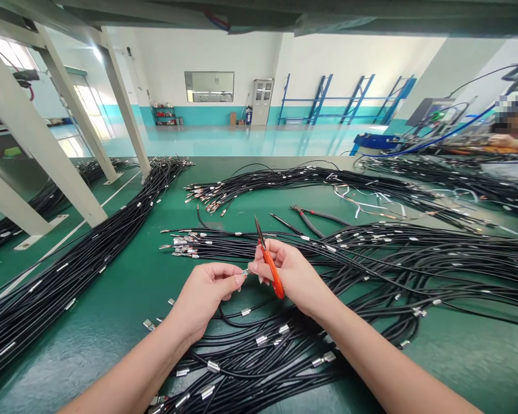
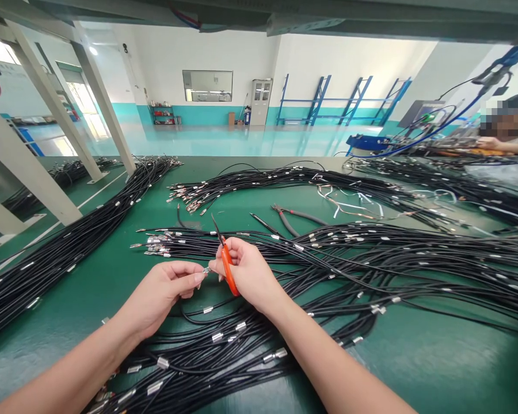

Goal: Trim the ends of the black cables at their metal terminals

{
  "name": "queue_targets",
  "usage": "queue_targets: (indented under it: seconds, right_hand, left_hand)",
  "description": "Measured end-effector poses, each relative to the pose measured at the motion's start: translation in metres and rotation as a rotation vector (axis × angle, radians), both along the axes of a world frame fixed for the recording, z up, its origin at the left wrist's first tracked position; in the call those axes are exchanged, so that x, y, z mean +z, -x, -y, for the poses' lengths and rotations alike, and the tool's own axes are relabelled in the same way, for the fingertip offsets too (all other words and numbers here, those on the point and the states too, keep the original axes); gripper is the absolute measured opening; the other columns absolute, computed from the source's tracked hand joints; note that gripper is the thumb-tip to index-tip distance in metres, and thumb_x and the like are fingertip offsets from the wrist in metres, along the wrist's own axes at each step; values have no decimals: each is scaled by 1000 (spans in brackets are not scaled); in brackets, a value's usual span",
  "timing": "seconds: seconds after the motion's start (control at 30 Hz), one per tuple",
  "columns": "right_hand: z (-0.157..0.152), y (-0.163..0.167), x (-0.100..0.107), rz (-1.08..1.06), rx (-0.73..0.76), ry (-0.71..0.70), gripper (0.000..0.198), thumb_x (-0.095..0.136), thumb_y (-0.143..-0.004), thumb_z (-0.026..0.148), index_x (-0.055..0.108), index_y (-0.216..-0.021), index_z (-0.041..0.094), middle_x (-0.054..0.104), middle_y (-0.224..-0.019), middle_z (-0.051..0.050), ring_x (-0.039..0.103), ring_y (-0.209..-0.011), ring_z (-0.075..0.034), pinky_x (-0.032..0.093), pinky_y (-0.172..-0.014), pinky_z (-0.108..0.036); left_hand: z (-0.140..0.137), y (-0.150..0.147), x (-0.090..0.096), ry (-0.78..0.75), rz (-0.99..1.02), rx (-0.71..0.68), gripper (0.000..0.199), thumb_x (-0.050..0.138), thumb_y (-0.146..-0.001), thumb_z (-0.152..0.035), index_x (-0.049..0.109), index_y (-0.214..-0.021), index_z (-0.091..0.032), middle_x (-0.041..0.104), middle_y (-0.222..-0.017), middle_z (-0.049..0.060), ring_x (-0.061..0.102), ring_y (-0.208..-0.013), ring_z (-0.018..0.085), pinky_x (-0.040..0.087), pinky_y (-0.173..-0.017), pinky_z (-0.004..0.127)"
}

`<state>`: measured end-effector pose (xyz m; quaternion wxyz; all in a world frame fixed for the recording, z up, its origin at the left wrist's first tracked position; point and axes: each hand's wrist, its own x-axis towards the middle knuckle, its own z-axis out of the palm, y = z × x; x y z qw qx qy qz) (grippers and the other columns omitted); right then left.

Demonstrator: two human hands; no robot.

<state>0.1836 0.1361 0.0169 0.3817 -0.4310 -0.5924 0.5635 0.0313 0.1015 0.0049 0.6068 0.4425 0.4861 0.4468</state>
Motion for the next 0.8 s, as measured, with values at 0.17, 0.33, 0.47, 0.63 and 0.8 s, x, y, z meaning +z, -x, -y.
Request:
queue_targets:
  seconds: [0.17,0.33,0.47,0.63,0.8]
  right_hand:
    - [0,0,-1,-24,2,-1,27,68,-62,29,44,-69,18,45,-56,7,42,-47,-7,30,-42,-19]
    - [0,0,0,-29,5,-11,26,68,-62,27,45,-68,18,44,-55,7,41,-47,-6,28,-41,-18]
    - [1,0,2,-41,-5,-5,27,68,-61,28,45,-68,18,44,-54,7,41,-46,-6,28,-42,-18]
    - [2,1,1,-49,-4,-9,26,67,-62,29,44,-69,19,44,-55,7,41,-47,-7,28,-42,-19]
    - [0,-1,-1,-52,-14,-40,25,67,-63,30,45,-69,18,46,-57,6,41,-49,-7,31,-45,-20]
  left_hand:
    - [0,1,-2,-31,-24,-6,14,65,-67,-25,65,-71,-13,51,-60,-1,33,-54,7,23,-51,22]
    - [2,1,-1,-59,-43,-14,11,63,-68,-24,64,-67,-13,48,-58,-2,32,-55,8,23,-52,23]
    - [1,0,0,-80,-42,-16,11,62,-68,-24,64,-65,-13,48,-57,-2,33,-55,9,24,-53,23]
    - [1,0,-2,-66,4,-21,11,63,-67,-24,64,-64,-13,46,-57,-2,33,-55,9,25,-53,23]
    - [0,1,-1,-21,50,-28,14,65,-66,-27,64,-67,-13,51,-60,0,37,-55,10,28,-54,23]
